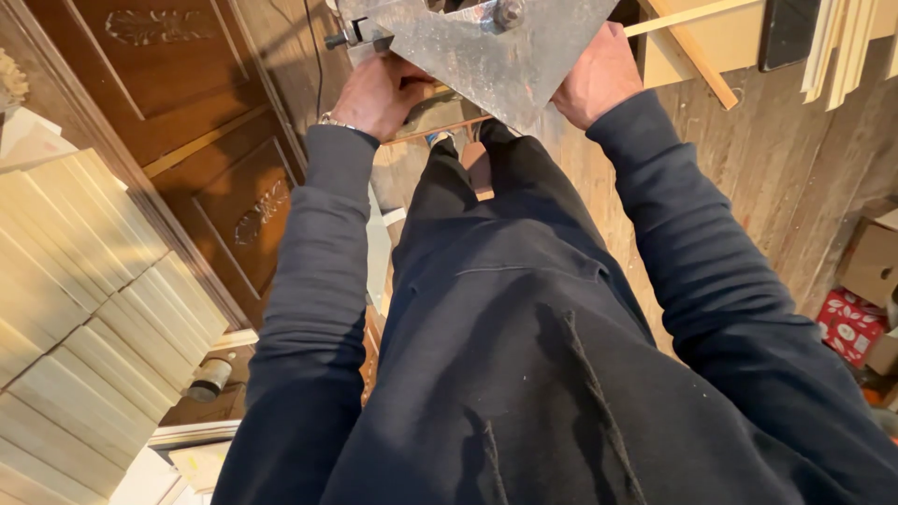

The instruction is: The recorder is using a specialized framing joiner machine to assemble wooden frame pieces.

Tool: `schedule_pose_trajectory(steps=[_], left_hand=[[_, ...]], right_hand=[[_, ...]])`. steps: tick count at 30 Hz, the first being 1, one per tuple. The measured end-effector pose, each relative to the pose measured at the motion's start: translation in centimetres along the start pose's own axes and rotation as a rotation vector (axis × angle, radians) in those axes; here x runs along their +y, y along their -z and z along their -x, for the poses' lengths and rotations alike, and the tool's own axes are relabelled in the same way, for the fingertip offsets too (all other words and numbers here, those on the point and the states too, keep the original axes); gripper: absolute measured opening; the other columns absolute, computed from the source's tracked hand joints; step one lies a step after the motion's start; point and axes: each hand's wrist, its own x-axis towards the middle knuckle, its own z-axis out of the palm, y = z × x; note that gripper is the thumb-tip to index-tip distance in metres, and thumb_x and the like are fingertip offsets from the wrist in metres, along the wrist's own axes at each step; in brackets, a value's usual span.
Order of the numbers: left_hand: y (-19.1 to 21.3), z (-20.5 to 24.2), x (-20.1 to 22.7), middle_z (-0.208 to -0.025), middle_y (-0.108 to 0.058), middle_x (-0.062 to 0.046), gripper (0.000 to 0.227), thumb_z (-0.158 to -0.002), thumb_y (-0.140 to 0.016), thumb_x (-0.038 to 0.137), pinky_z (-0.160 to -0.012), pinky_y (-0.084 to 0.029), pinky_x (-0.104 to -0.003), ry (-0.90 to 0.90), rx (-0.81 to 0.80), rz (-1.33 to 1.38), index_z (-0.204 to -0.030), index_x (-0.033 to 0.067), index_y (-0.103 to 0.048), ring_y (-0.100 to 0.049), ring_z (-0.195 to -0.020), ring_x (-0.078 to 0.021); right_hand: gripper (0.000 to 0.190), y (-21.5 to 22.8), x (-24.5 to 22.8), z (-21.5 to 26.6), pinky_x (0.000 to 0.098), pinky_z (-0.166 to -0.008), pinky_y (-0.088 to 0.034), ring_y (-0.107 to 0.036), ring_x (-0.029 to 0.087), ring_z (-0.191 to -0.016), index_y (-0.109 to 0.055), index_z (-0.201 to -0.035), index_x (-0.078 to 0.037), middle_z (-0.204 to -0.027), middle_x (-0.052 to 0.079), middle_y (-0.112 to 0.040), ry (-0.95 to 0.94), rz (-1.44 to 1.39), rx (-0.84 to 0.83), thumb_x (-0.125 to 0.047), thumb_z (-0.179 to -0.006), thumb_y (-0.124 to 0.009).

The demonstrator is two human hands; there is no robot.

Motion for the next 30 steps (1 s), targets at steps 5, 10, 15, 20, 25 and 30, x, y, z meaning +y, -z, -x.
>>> schedule_pose_trajectory(steps=[5,10,15,20,25,30], left_hand=[[0.1,-0.1,0.1,-0.102,-0.077,-0.015,0.021,-0.091,-0.07,0.018,-0.087,-0.056,-0.044,0.026,-0.005,0.011,-0.108,0.0122,-0.081,-0.071,-0.092,-0.035],[-0.1,0.0,-0.1,-0.102,-0.077,-0.015,0.02,-0.092,-0.071,0.016,-0.086,-0.055,-0.044,-0.009,-0.002,-0.001,-0.108,0.0099,-0.081,-0.071,-0.091,-0.0352],[0.4,0.1,0.3,-0.102,-0.077,-0.016,0.021,-0.091,-0.071,0.016,-0.086,-0.055,-0.044,-0.046,0.003,0.026,-0.109,0.0085,-0.08,-0.071,-0.093,-0.036],[0.4,0.1,0.2,-0.103,-0.076,-0.016,0.022,-0.091,-0.072,0.016,-0.085,-0.055,-0.044,-0.06,0.001,0.037,-0.11,0.0086,-0.079,-0.071,-0.093,-0.0359],[0.0,0.1,-0.4,-0.104,-0.076,-0.017,0.02,-0.092,-0.073,0.018,-0.087,-0.054,-0.045,-0.079,0.02,0.015,-0.108,0.0074,-0.08,-0.07,-0.095,-0.0367],[0.5,0.2,0.0,-0.106,-0.075,-0.017,0.022,-0.09,-0.073,0.02,-0.087,-0.054,-0.045,-0.073,0.029,0.015,-0.106,0.0063,-0.079,-0.069,-0.098,-0.0362]], right_hand=[[0.037,-0.3,0.2,0.1,0.0515,-0.09,-0.046,-0.06,0.041,-0.112,-0.071,-0.123,-0.009,-0.124,0.015,-0.067,0.035,0.033,0.042,-0.032,-0.097,-0.081],[0.034,-0.8,0.6,0.3,0.0504,-0.089,-0.046,-0.06,0.04,-0.109,-0.071,-0.122,-0.009,-0.122,0.015,-0.067,0.045,0.074,0.029,-0.032,-0.098,-0.081],[0.032,-0.7,0.3,0.2,0.0501,-0.088,-0.046,-0.061,0.039,-0.109,-0.071,-0.121,-0.01,-0.12,0.013,-0.067,0.046,0.09,0.043,-0.028,-0.096,-0.079],[0.029,-0.8,0.5,0.1,0.0509,-0.088,-0.045,-0.06,0.04,-0.109,-0.07,-0.119,-0.008,-0.12,0.014,-0.067,-0.004,0.014,-0.004,-0.026,-0.098,-0.078],[0.029,-1.3,0.6,0.4,0.0505,-0.092,-0.044,-0.059,0.04,-0.113,-0.069,-0.123,-0.008,-0.122,0.015,-0.067,0.011,0.09,0.022,-0.021,-0.097,-0.073],[0.035,-1.1,-0.5,0.4,0.0516,-0.105,-0.042,-0.056,0.041,-0.125,-0.066,-0.131,-0.008,-0.131,0.016,-0.065,-0.012,0.067,0.041,-0.021,-0.098,-0.069]])
